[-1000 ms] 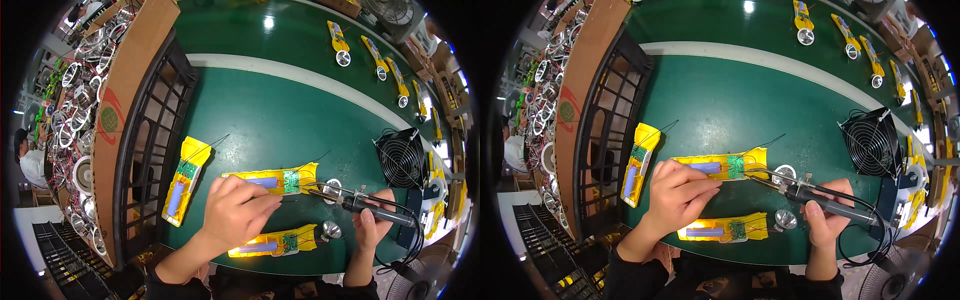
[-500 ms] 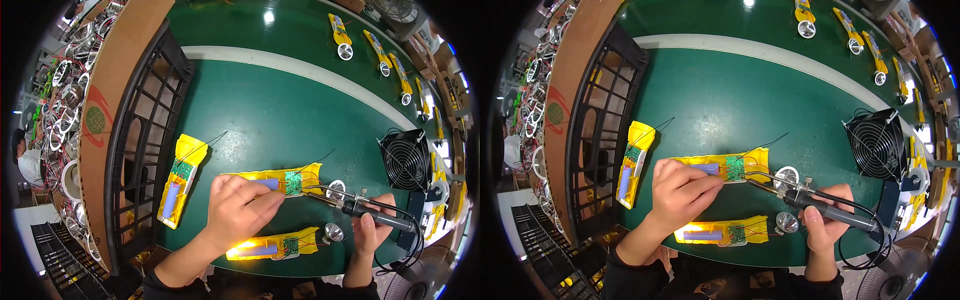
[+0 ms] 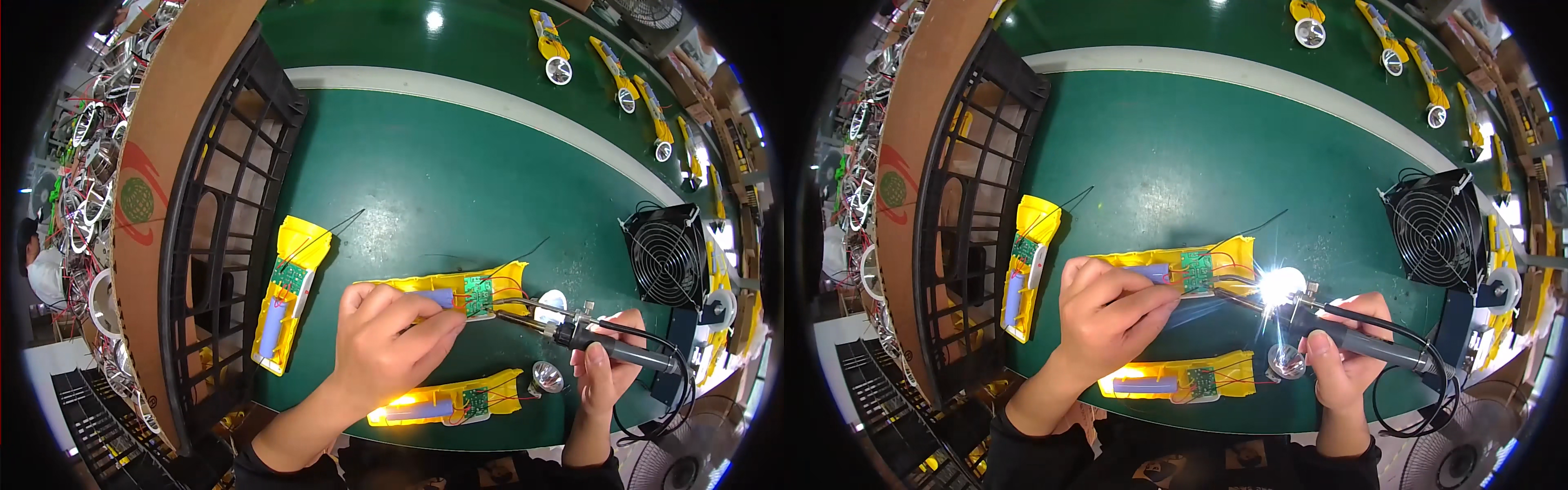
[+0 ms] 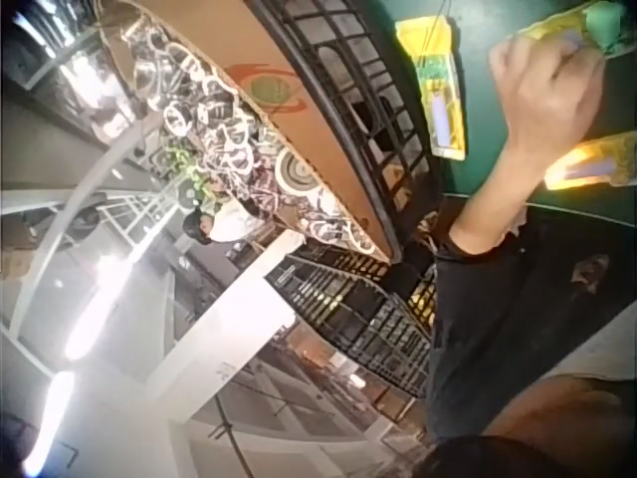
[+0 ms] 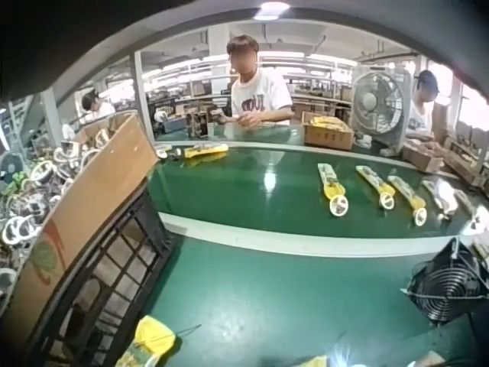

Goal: The person solders circuit boards, wires, and batteries inside flashlight bodies using a soldering iron, then places the assembled flashlights onto a conveyor belt.

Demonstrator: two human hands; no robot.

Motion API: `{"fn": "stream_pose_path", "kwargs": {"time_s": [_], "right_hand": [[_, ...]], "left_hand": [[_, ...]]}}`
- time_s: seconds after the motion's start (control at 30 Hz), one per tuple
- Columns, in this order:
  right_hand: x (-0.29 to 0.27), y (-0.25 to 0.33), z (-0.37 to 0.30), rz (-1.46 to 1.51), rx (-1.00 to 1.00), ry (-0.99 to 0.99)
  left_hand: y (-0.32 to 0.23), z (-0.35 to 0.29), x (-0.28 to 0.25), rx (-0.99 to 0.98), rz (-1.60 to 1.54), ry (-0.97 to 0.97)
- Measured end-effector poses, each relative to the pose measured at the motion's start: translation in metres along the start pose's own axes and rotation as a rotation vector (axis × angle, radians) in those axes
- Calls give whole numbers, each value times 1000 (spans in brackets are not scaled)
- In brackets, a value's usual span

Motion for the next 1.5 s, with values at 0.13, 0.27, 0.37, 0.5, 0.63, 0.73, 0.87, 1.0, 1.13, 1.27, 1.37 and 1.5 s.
{"fn": "stream_pose_path", "kwargs": {"time_s": [0.13,0.27,0.37,0.5,0.63,0.73,0.87,1.0,1.13,1.27,1.37,1.5], "right_hand": [[1,2,1,9,-4,29],[0,2,0,80,54,26],[0,1,0,73,65,27],[0,1,-1,74,52,30],[0,3,-1,95,33,27],[2,5,1,108,21,33],[4,5,3,133,56,28],[2,5,4,52,88,-29],[-9,23,6,197,-20,-95],[-42,49,3,51,-205,-248],[-65,66,-2,-9,-294,-270],[-80,73,-15,91,-351,-127]], "left_hand": [[0,1,-3,-4,-8,-38],[0,1,-3,-1,-2,-34],[-1,1,-2,3,11,-29],[-2,1,0,-1,37,10],[-3,2,-3,-3,37,-23],[-3,2,-2,-1,40,-7],[-3,1,-1,5,39,-3],[-4,0,2,40,79,40],[-5,1,-1,34,65,9],[-8,1,-2,29,52,18],[-10,2,-3,33,40,21],[-10,1,-3,33,37,22]]}}
Point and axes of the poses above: each hand's wrist, its own z-axis towards the middle knuckle, its own x-axis out of the palm, y = z × x, the point moved 7 cm from there along z, towards the middle knuckle, and after that the axes turned 12 degrees about -x, right-handed, at the moved point
